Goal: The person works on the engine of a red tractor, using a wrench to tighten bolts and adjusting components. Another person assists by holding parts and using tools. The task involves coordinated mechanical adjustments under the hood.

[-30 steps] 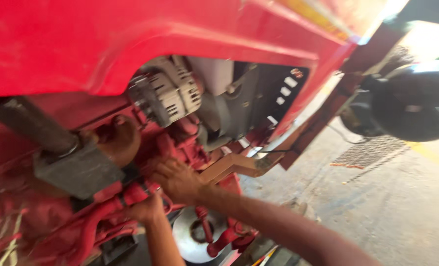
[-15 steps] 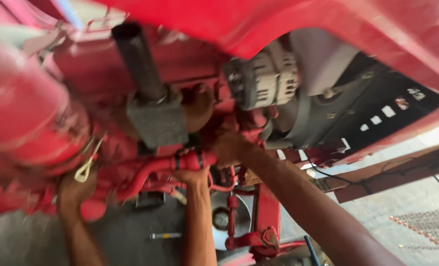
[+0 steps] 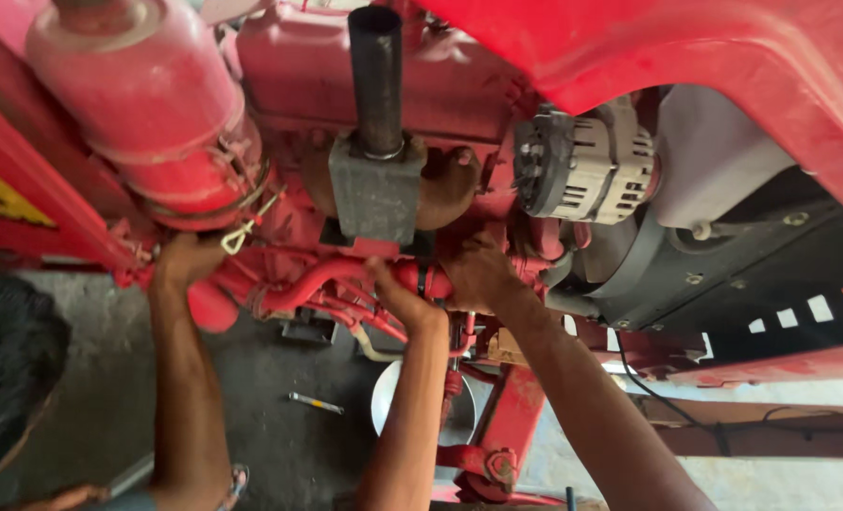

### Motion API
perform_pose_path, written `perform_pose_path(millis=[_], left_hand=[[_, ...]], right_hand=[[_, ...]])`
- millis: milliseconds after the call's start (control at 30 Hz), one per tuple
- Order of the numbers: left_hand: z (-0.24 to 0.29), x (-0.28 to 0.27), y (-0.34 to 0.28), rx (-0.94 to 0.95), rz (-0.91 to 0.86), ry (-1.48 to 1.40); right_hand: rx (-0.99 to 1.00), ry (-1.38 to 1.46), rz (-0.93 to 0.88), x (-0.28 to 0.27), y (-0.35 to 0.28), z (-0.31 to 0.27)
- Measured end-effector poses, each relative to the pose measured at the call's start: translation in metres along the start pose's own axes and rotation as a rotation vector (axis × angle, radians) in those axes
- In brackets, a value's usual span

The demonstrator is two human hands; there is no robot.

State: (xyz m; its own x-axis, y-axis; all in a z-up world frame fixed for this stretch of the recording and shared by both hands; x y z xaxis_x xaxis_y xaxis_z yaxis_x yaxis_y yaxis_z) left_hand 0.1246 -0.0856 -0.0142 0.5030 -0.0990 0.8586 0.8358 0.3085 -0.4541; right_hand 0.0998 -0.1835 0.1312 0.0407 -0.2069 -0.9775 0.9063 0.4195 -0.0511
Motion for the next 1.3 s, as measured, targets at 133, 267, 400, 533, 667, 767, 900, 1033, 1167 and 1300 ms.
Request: perform_pose_path(millis=[133, 267, 400, 533, 667, 767, 900, 1033, 1167, 1300], left_hand=[[-0.005, 0.012, -0.002, -0.126, -0.259, -0.071], [-0.009, 0.01, 0.005, -0.268, -0.422, -0.183], [-0.013, 0.013, 0.012, -0.141, -0.463, -0.192], [-0.012, 0.018, 0.018, -0.169, -0.406, -0.187], [-0.015, 0.016, 0.019, -0.173, -0.386, -0.196], [-0.018, 0.013, 0.023, -0.119, -0.298, -0.179], [-0.016, 0.001, 0.023, -0.107, -0.156, -0.112], [-0.021, 0.002, 0.027, -0.096, -0.129, -0.054], [-0.013, -0.018, 0.037, 0.043, 0.085, 0.155], [0.001, -0.003, 0.038, 0.237, 0.164, 0.152]], right_hand=[[-0.005, -0.019, 0.016, -0.001, 0.001, 0.003], [-0.022, 0.0, -0.054, 0.015, 0.004, 0.004], [-0.016, -0.037, -0.036, 0.018, 0.009, 0.009], [0.008, -0.055, -0.083, 0.015, 0.014, 0.003], [0.005, 0.005, -0.043, 0.007, 0.008, 0.002], [-0.019, -0.065, -0.051, 0.004, 0.007, 0.005], [-0.03, -0.023, -0.048, 0.001, 0.003, 0.004], [-0.051, -0.045, -0.071, 0.005, 0.002, 0.007], [-0.05, 0.006, -0.111, 0.018, 0.0, 0.003], [-0.012, 0.028, -0.057, 0.011, 0.004, 0.01]])
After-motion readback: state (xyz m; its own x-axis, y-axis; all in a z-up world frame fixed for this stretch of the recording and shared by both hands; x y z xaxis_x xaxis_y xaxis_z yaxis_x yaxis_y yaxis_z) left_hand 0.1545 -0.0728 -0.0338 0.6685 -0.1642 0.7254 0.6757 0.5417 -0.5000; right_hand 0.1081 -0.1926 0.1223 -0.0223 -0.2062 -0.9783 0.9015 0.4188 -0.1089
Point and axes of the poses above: each hand's wrist, its own y-axis towards the middle knuckle, its own x-axis out of the palm, z = x × y, the point moved 8 cm from there along y, towards the middle knuckle, and after that the axes turned 4 degrees about -y, right-handed, at the moved point
